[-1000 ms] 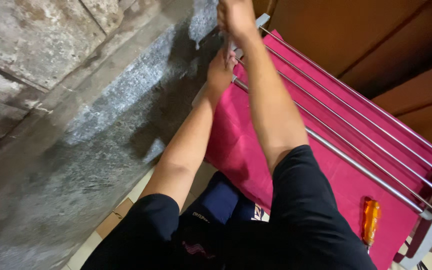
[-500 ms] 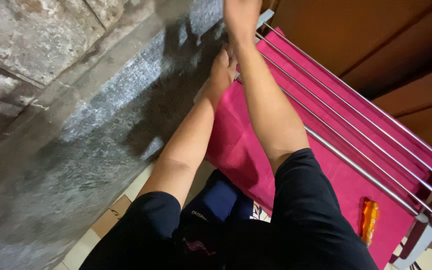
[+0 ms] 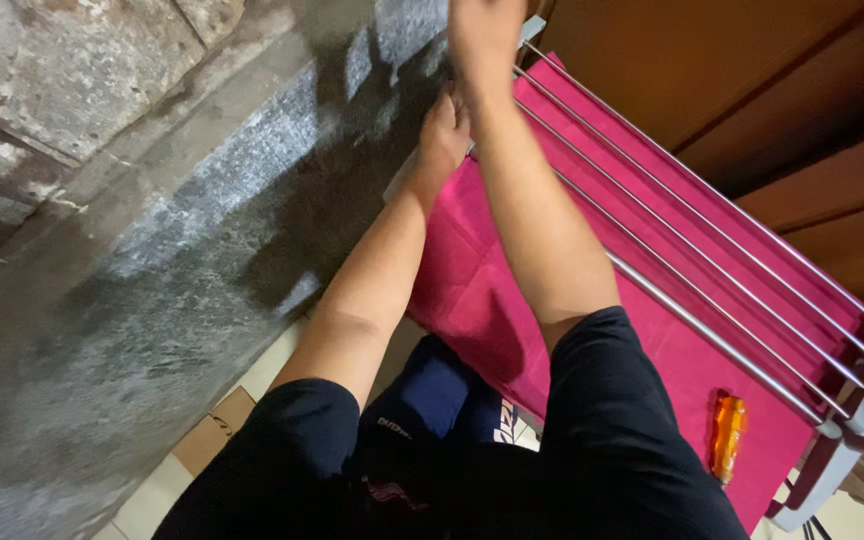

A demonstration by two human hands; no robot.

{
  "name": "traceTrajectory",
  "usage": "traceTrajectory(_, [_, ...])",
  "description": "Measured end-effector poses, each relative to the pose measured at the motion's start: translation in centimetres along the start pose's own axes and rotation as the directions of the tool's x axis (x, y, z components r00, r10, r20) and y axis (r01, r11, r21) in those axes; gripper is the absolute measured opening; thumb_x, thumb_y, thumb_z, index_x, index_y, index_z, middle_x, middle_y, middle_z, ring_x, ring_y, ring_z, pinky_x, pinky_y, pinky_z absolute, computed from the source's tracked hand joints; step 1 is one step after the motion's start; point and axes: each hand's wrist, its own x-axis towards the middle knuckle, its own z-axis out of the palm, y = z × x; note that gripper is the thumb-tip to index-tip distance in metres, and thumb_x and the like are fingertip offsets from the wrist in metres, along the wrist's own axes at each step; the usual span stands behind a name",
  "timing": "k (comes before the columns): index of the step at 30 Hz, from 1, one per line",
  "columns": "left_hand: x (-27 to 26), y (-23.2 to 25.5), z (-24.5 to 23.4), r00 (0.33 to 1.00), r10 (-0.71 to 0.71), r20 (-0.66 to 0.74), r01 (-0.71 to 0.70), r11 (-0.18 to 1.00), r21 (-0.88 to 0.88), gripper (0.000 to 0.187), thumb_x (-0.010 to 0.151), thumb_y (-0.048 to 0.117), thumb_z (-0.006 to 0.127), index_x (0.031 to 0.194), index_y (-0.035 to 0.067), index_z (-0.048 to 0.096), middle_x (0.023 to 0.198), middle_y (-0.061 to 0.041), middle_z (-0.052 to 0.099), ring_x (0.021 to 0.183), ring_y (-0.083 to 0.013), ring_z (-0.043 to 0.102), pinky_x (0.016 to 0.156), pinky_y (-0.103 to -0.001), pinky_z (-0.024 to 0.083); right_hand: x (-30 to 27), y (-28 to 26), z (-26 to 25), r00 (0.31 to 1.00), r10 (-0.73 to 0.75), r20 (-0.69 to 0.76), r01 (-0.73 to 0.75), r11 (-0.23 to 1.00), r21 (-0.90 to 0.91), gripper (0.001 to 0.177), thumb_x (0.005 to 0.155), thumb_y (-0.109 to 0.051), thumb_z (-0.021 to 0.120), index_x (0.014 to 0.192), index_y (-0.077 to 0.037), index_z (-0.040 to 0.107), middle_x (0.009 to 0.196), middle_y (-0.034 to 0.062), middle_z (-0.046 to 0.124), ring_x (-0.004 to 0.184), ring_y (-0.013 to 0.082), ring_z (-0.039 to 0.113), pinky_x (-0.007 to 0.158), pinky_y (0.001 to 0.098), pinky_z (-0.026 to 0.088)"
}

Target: The person disassembles a metal clothes drying rack by hand, removing multiple metal rods and plastic connectors from the frame. The components are placed on a pink cloth on a table. A screwdriver is visible but not used.

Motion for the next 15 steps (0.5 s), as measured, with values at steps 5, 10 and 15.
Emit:
traceTrajectory(5, [-0.3,-0.2,-0.2,0.998,0.061,0.012,-0.061,0.998,0.0,0.042,0.098,0.017,0.063,0.135,0.0,0.055,0.125,-0.031,0.066,0.115,-0.0491,0.063,0.096,-0.048,0.051,0.1,-3.0,1.0,0.991,-0.096,-0.088,0.084,0.987,-0.14,0.027,0.088,-0.019,0.067,0.08,0.006,0.059,0.061,0.0077,0.054,0.061,0.0144,0.051,0.055,0.0359,0.047])
traceTrajectory(10, [0.3,1.6,-1.0,0.977,-0.155,0.144,0.169,0.981,-0.092,0.027,0.1,0.017,0.062,0.122,0.002,0.06,0.106,-0.025,0.071,0.103,-0.0419,0.072,0.085,-0.043,0.057,3.5,-1.8,0.5,0.963,0.27,0.004,-0.269,0.961,-0.059,0.041,0.093,-0.026,0.06,0.061,-0.001,0.055,0.049,0.0025,0.048,0.044,0.0139,0.049,0.044,0.0347,0.037])
traceTrajectory(15, [0.2,2.4,-1.3,0.967,-0.217,0.132,0.23,0.968,-0.098,0.02,0.101,0.017,0.061,0.116,0.003,0.061,0.098,-0.021,0.074,0.094,-0.0401,0.075,0.081,-0.045,0.058,5.7,-1.1,-2.6,0.654,0.287,0.7,-0.694,0.597,0.403,0.044,0.105,-0.032,0.055,0.065,-0.015,0.044,0.056,-0.0025,0.04,0.047,0.0128,0.038,0.049,0.0322,0.032])
